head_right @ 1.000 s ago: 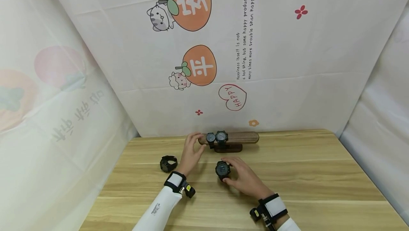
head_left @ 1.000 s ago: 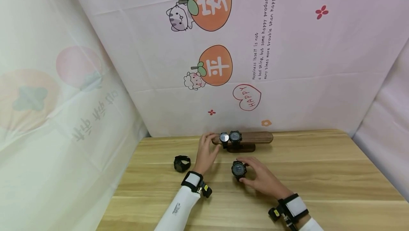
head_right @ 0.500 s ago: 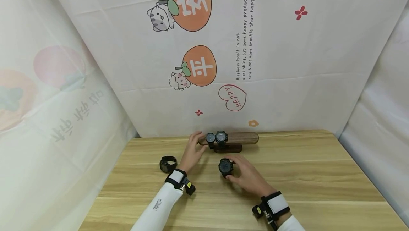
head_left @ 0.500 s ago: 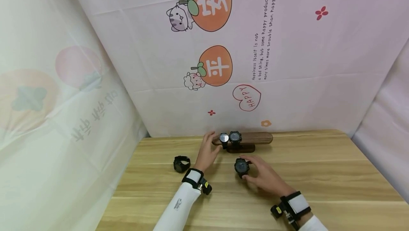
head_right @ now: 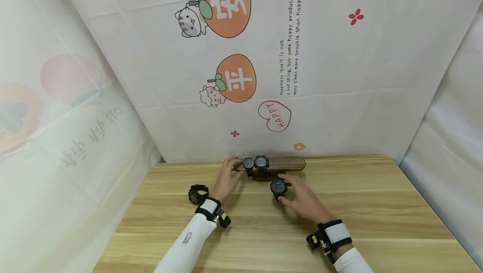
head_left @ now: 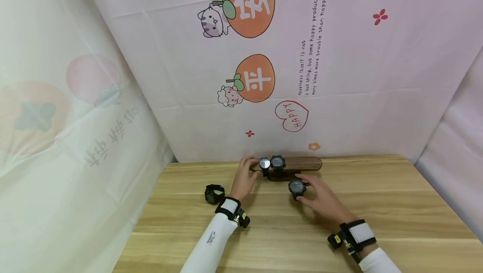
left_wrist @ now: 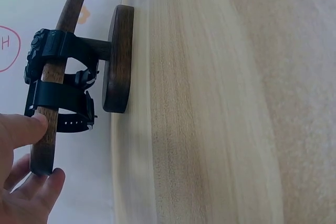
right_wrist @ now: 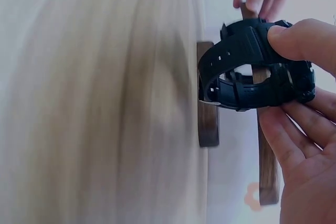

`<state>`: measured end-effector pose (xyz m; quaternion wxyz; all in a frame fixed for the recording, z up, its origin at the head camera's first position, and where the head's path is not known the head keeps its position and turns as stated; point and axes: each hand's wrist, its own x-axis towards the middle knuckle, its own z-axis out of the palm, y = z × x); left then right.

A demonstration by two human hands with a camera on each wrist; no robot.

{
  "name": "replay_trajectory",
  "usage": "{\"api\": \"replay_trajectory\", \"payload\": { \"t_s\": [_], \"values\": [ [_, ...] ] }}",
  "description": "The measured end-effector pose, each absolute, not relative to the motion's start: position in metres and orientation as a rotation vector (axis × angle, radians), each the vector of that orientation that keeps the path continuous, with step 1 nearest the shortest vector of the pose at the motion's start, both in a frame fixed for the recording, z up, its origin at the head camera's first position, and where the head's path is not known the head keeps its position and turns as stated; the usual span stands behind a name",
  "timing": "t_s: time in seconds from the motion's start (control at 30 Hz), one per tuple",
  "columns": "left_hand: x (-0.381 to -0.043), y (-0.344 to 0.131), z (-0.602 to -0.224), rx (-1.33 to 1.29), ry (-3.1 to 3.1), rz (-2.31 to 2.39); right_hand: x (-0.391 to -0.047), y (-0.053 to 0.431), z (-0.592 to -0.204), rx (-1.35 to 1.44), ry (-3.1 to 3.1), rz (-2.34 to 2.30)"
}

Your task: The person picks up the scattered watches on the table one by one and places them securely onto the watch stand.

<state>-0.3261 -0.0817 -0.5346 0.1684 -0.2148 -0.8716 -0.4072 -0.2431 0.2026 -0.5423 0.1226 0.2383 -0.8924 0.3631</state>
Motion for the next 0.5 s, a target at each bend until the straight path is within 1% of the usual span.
{"api": "replay_trajectory", "payload": {
  "t_s": [0.5],
  "values": [
    [-0.329, -0.084, -0.533, -0.615, -2.483, -1.136, -0.251, 0.236, -0.536, 0.606, -2.596, 1.03]
  ]
}}
